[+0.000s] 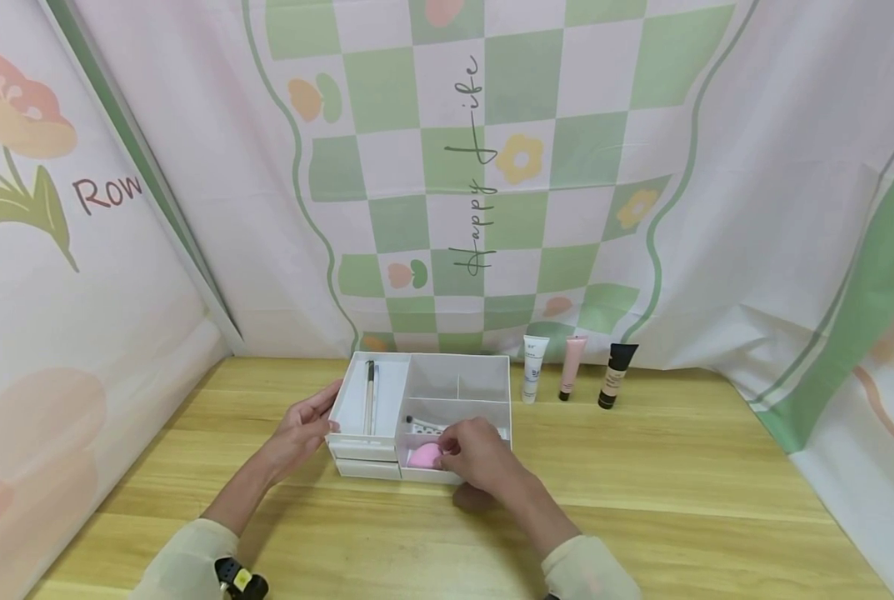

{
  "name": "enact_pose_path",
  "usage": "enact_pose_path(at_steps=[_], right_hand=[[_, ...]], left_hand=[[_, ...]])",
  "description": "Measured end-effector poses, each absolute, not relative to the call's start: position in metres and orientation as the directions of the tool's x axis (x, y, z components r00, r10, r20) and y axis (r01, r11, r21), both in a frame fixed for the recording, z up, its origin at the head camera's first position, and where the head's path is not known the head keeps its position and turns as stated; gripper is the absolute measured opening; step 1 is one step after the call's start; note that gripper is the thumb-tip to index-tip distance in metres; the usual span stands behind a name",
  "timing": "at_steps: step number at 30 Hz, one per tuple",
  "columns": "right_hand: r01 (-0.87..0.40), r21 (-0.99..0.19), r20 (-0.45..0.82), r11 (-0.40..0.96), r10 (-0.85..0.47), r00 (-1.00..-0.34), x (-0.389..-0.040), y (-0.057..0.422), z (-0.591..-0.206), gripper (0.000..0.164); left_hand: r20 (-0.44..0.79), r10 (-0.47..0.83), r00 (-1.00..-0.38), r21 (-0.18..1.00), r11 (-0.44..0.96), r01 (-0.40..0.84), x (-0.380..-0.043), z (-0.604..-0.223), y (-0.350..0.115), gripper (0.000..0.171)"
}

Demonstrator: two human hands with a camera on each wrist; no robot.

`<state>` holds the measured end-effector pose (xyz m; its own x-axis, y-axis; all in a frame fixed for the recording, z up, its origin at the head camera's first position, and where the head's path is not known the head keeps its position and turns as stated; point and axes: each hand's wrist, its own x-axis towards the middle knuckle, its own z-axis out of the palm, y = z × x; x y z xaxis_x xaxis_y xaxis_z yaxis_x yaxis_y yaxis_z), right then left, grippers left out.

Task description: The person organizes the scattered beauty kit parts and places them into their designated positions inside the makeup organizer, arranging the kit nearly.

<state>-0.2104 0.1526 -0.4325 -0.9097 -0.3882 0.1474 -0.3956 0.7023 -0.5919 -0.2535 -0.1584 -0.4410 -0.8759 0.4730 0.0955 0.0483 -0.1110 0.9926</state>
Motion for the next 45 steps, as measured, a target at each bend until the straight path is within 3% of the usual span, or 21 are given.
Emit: enact_pose_path(at_steps=[21, 34, 45], right_hand=[[-0.365, -0.566, 0.081, 0.739, -0.391, -0.917, -0.199, 0.185, -0.415, 0.022], [-0.482, -0.640, 0.141, 0.598, -0.526, -0.839, -0.186, 0.201, -0.417, 0.028], [-0.496, -0.604, 0.143, 0.624, -0.527, -0.838, -0.179, 0.208, -0.422, 0.033]], left_hand=[[0.093, 0.465, -0.881, 0.992, -0.120, 0.041, -0.255, -0.443, -0.159, 0.079], [0.104, 0.468, -0.878, 0.990, -0.134, 0.046, -0.254, -0.443, -0.159, 0.079], [0.122, 0.483, -0.867, 0.989, -0.134, 0.064, -0.256, -0.444, -0.160, 0.079]])
